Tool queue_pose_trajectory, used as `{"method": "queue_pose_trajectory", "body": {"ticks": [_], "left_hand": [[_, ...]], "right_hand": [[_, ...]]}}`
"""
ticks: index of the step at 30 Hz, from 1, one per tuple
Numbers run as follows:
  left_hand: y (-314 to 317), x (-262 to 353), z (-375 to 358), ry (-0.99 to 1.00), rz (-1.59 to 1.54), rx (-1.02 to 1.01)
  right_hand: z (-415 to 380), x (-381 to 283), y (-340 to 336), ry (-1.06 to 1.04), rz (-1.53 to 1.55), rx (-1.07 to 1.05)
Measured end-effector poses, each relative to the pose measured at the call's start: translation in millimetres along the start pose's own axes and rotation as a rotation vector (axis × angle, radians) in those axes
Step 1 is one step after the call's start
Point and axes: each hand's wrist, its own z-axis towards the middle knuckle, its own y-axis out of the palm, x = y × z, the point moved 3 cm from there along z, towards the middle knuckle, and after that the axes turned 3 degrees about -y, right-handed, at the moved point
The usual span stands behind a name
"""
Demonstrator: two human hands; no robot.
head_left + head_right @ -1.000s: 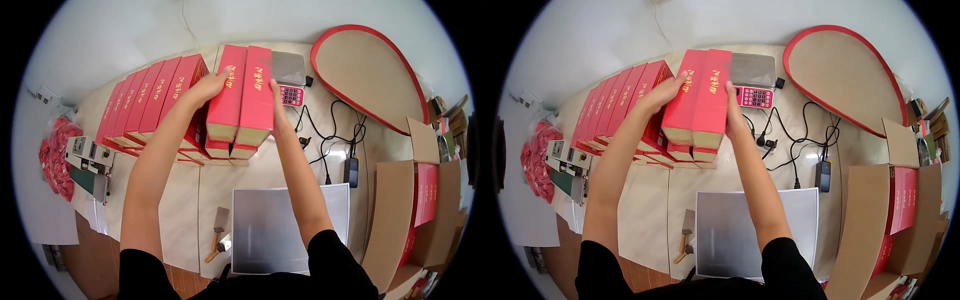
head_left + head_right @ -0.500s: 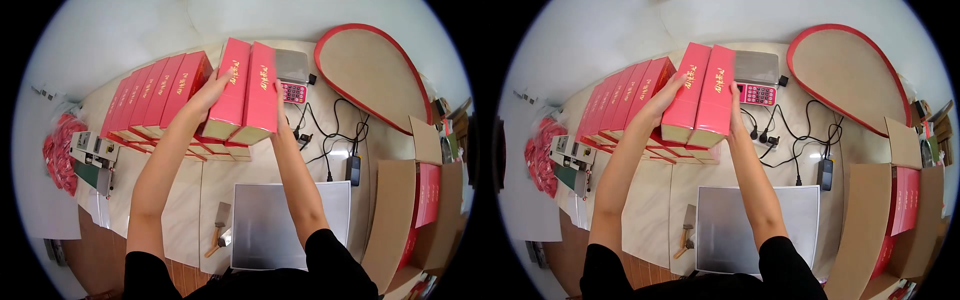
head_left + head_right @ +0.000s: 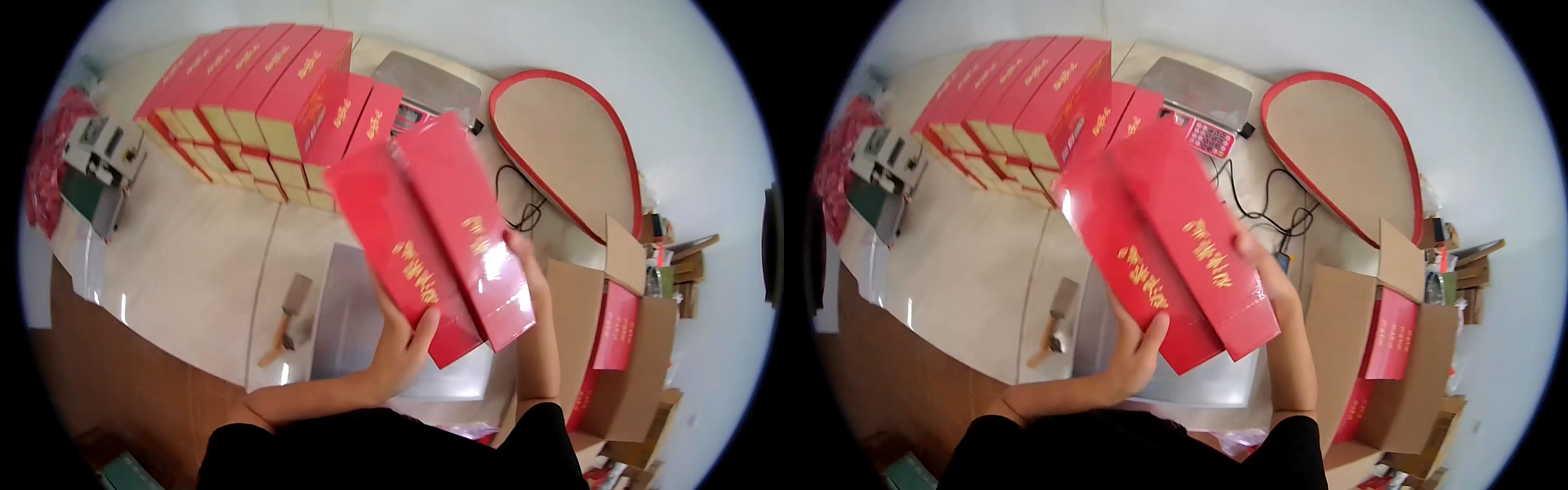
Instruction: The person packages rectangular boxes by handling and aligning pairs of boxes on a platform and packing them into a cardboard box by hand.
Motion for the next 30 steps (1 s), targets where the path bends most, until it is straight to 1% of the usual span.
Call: {"method": "queue_pose_trajectory", "body": {"ticks": [1, 2, 3, 4, 5, 6, 8, 9, 10, 12, 13, 14, 15, 16, 18, 19, 20, 21, 23, 24, 25, 26, 27, 28, 30], "left_hand": [[4, -14, -27, -0.087, -0.039, 0.017], [8, -25, -49, -0.111, -0.068, 0.039], [11, -37, -69, -0.164, -0.061, 0.049], [13, -51, -86, -0.211, -0.047, 0.058], [16, -66, -101, -0.22, -0.063, 0.056], [22, -79, -115, -0.227, -0.073, 0.082], [35, -98, -134, -0.235, -0.058, 0.128], [41, -112, -140, -0.229, -0.06, 0.147], [46, -122, -143, -0.213, -0.043, 0.17], [59, -142, -154, -0.202, -0.024, 0.204], [63, -147, -151, -0.205, -0.115, 0.247], [67, -150, -149, -0.205, -0.205, 0.288], [68, -153, -148, -0.209, -0.202, 0.336], [66, -152, -145, -0.206, -0.197, 0.342], [54, -147, -139, -0.267, -0.303, 0.367], [47, -128, -137, -0.326, -0.231, 0.43], [32, -128, -139, -0.306, -0.167, 0.474], [13, -129, -143, -0.287, -0.1, 0.513], [-29, -118, -147, -0.247, 0.169, 0.677], [-41, -97, -143, -0.163, 0.202, 0.713], [-51, -76, -138, -0.074, 0.231, 0.743], [-61, -72, -129, -0.069, 0.248, 0.704], [-70, -69, -117, -0.086, 0.265, 0.618], [-79, -66, -104, -0.104, 0.284, 0.531], [-92, -62, -76, -0.144, 0.32, 0.354]], "right_hand": [[-4, 8, 0, 0.083, -0.083, -0.116], [-6, 22, -5, 0.174, -0.156, -0.233], [-10, 35, -10, 0.211, -0.164, -0.234], [-14, 51, -13, 0.293, -0.215, -0.315], [-20, 64, -16, 0.375, -0.262, -0.4], [-24, 70, -18, 0.399, -0.266, -0.416], [-31, 82, -25, 0.578, -0.308, -0.508], [-30, 90, -35, 0.588, -0.407, -0.521], [-26, 94, -39, 0.594, -0.41, -0.538], [-21, 102, -43, 0.6, -0.493, -0.643], [-18, 105, -44, 0.582, -0.575, -0.661], [-17, 111, -47, 0.583, -0.575, -0.675], [-14, 118, -51, 0.551, -0.589, -0.705], [-11, 120, -53, 0.517, -0.6, -0.732], [-13, 114, -50, 0.523, -0.619, -0.739], [-10, 114, -54, 0.384, -0.714, -0.75], [-10, 110, -54, 0.239, -0.804, -0.752], [-13, 100, -59, 0.17, -0.762, -0.703], [-15, 83, -81, -0.021, -0.599, -0.489], [-22, 73, -94, -0.105, -0.533, -0.356], [-32, 73, -108, -0.119, -0.518, -0.323], [-43, 76, -127, -0.168, -0.463, -0.134], [-55, 83, -144, -0.218, -0.402, 0.057], [-69, 101, -158, -0.245, -0.342, 0.147], [-102, 137, -157, -0.321, -0.202, 0.333]]}}
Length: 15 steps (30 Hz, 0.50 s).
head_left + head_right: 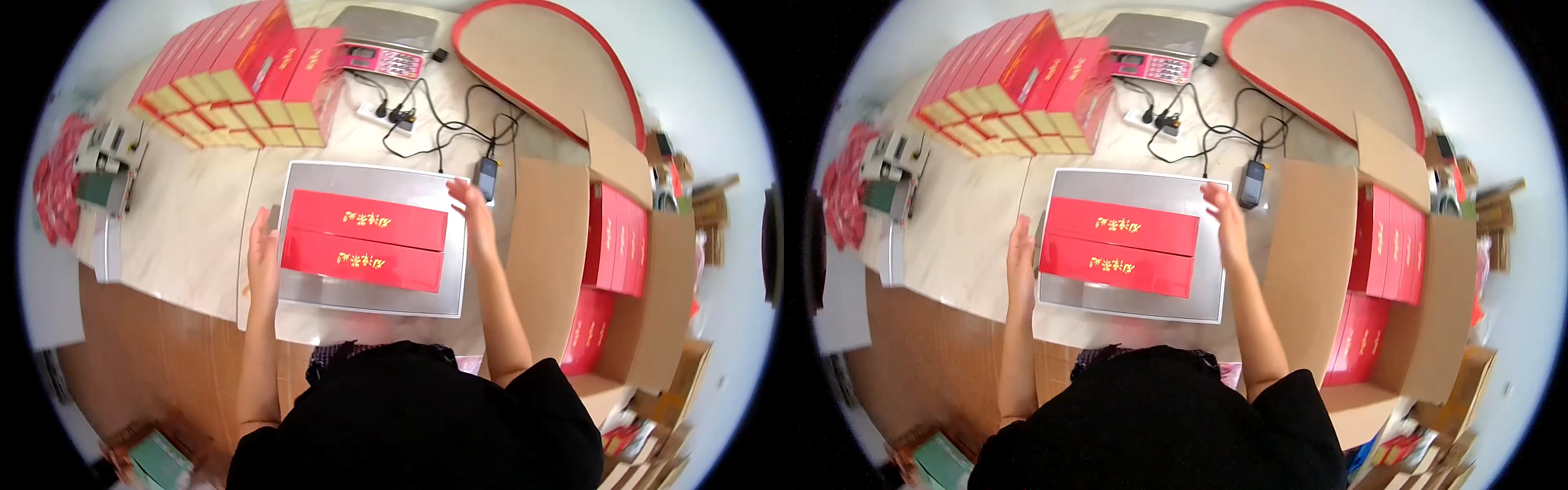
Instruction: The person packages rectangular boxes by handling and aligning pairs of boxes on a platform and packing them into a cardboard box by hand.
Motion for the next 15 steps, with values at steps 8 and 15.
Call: {"method": "queue_pose_trajectory", "body": {"ticks": [8, 15], "left_hand": [[20, -4, 35, -0.219, 0.129, -0.352], [11, -38, 49, -0.332, -0.014, -0.524]], "right_hand": [[-60, 12, 49, 0.091, 0.079, 0.132], [-57, 17, 47, 0.137, -0.123, 0.127]]}}
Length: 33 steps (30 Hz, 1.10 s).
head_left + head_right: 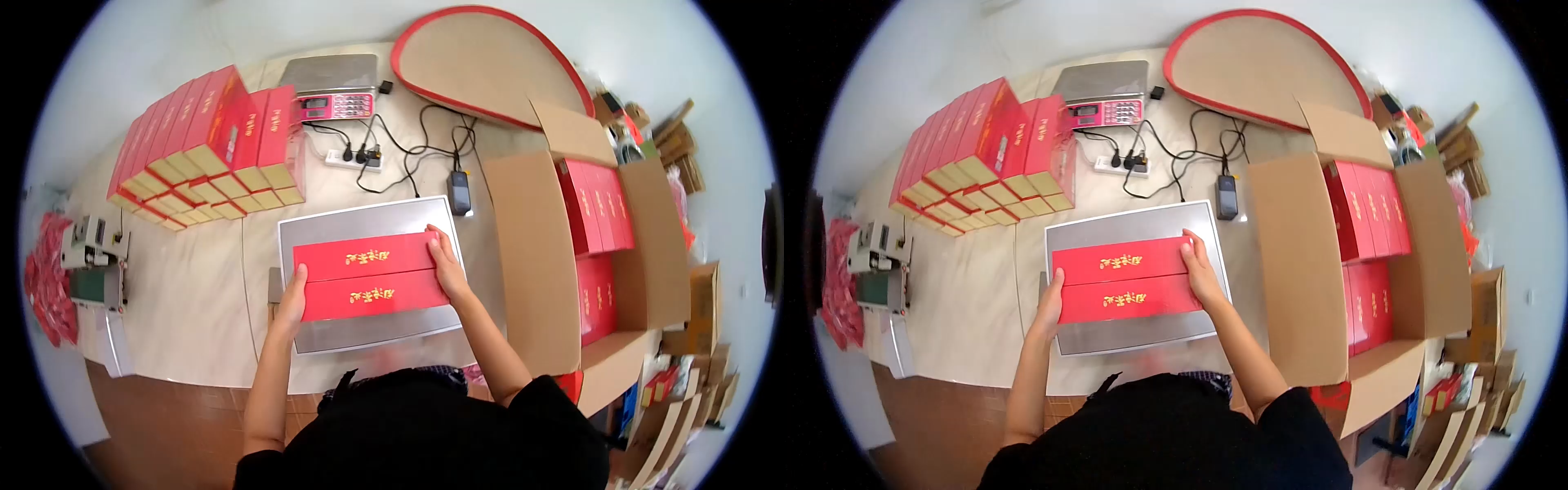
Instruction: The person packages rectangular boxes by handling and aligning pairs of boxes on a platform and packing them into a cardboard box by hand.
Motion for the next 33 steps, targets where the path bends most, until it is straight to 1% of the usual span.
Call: {"method": "queue_pose_trajectory", "body": {"ticks": [1, 3, 4, 5, 6, 7, 9, 10, 11, 12, 13, 14, 15, 16, 19, 21, 22, 24, 25, 26, 27, 29, 30, 31, 32, 33], "left_hand": [[-1, -2, 1, 0.015, -0.028, 0.018], [3, -4, 1, -0.013, -0.107, 0.002], [4, -8, 1, 0.008, -0.136, 0.022], [7, -13, 4, -0.003, -0.177, -0.006], [9, -17, 7, -0.016, -0.213, -0.036], [16, -18, 7, -0.001, -0.236, -0.022], [45, -23, 4, 0.026, -0.311, -0.111], [57, -25, 3, 0.024, -0.33, -0.108], [68, -27, 3, 0.011, -0.292, -0.09], [77, -29, 2, -0.002, -0.252, -0.077], [83, -24, -2, -0.005, -0.271, -0.087], [86, -13, -9, 0.015, -0.213, -0.063], [88, -8, -12, 0.034, -0.153, -0.038], [88, -10, -11, 0.03, -0.167, -0.047], [72, -17, -5, 0.047, -0.11, -0.047], [57, -24, 1, 0.133, -0.032, 0.004], [45, -23, 0, 0.108, 0.023, 0.031], [14, -29, 4, 0.143, 0.047, 0.059], [0, -30, 5, 0.173, 0.075, 0.075], [-11, -14, -10, 0.153, 0.09, 0.098], [-25, -12, -16, 0.149, 0.102, 0.106], [-56, -4, -28, 0.116, 0.058, 0.111], [-65, 6, -38, 0.115, 0.074, 0.118], [-71, 22, -55, -0.001, -0.03, 0.163], [-76, 28, -65, -0.119, -0.135, 0.206], [-83, 29, -66, -0.125, -0.12, 0.208]], "right_hand": [[0, -3, 1, -0.009, -0.021, -0.029], [-2, -5, 4, 0.143, 0.238, 0.002], [0, -1, 2, 0.106, 0.222, 0.018], [-1, -7, 2, 0.094, 0.2, -0.014], [-2, -14, -3, 0.095, 0.193, 0.029], [-3, -21, -9, 0.099, 0.188, 0.077], [-5, -38, -32, 0.028, 0.105, 0.038], [-6, -47, -44, -0.011, 0.06, 0.012], [-19, -81, -39, 0.061, -0.011, 0.037], [-26, -95, -39, 0.057, -0.022, 0.039], [-29, -104, -41, 0.049, -0.034, 0.041], [-26, -102, -45, 0.051, -0.055, 0.045], [-23, -95, -52, -0.008, -0.199, 0.059], [-22, -94, -56, -0.067, -0.341, 0.07], [-13, -82, -49, -0.101, -0.318, 0.055], [-3, -66, -42, -0.106, -0.323, 0.021], [3, -53, -38, -0.107, -0.323, 0.006], [6, -45, -9, -0.087, -0.318, -0.005], [12, -31, 0, -0.09, -0.311, -0.023], [12, -28, 17, -0.069, -0.297, -0.044], [12, -25, 34, -0.046, -0.282, -0.061], [14, -10, 66, -0.175, -0.263, -0.094], [15, -5, 81, -0.183, -0.244, -0.077], [12, -9, 96, -0.225, -0.25, -0.083], [9, -12, 109, -0.222, -0.241, -0.109], [7, -12, 120, -0.219, -0.233, -0.132]]}}
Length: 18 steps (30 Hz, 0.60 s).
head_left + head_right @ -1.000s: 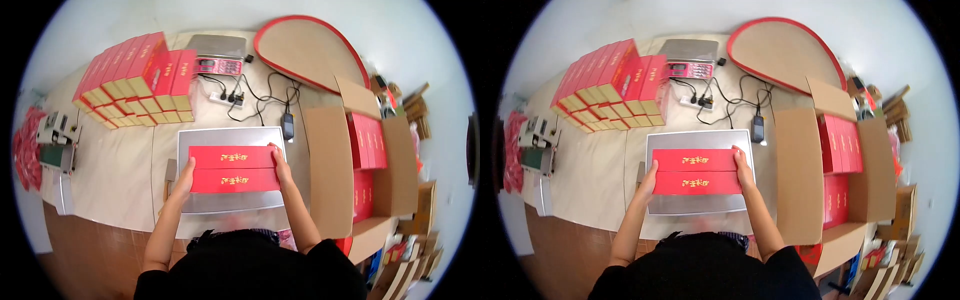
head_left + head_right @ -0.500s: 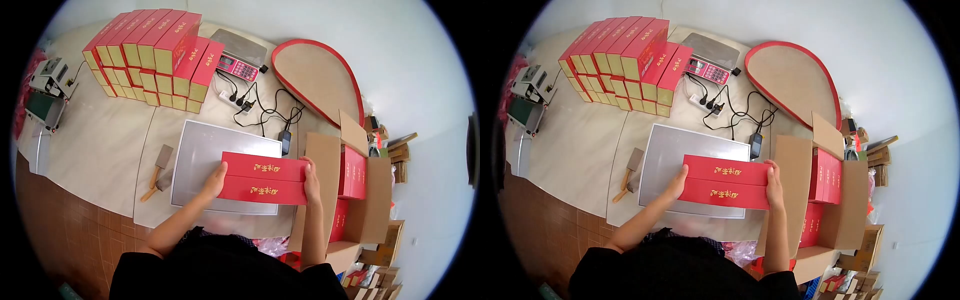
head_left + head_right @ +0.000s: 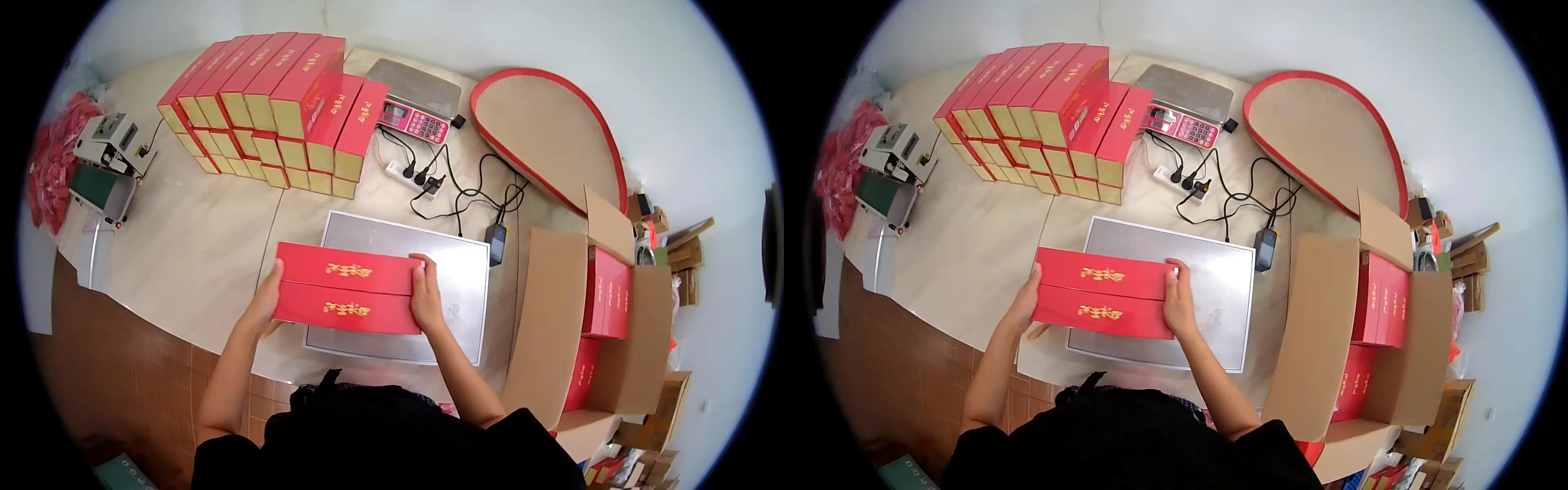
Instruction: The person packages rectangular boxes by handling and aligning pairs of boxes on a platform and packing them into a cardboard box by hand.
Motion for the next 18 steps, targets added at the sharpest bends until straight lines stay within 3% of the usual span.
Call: {"method": "queue_pose_trajectory", "body": {"ticks": [3, 6, 9, 12, 15, 18], "left_hand": [[-28, -13, 12, 0.078, -0.148, 0.037], [-12, -7, -4, 0.129, -0.189, 0.024], [15, 9, -20, 0.275, -0.018, 0.017], [34, -2, -4, 0.31, -0.132, -0.022], [50, -8, 10, 0.241, 0.107, -0.034], [77, -29, 27, 0.206, 0.105, -0.123]], "right_hand": [[1, -3, 13, -0.032, -0.012, 0.035], [2, -5, 3, 0.028, 0.016, 0.027], [3, -4, -20, -0.066, -0.05, 0.05], [2, 17, -41, -0.091, -0.029, 0.105], [-3, 15, -67, -0.046, -0.041, 0.114], [-13, 22, -100, -0.005, -0.11, 0.139]]}}
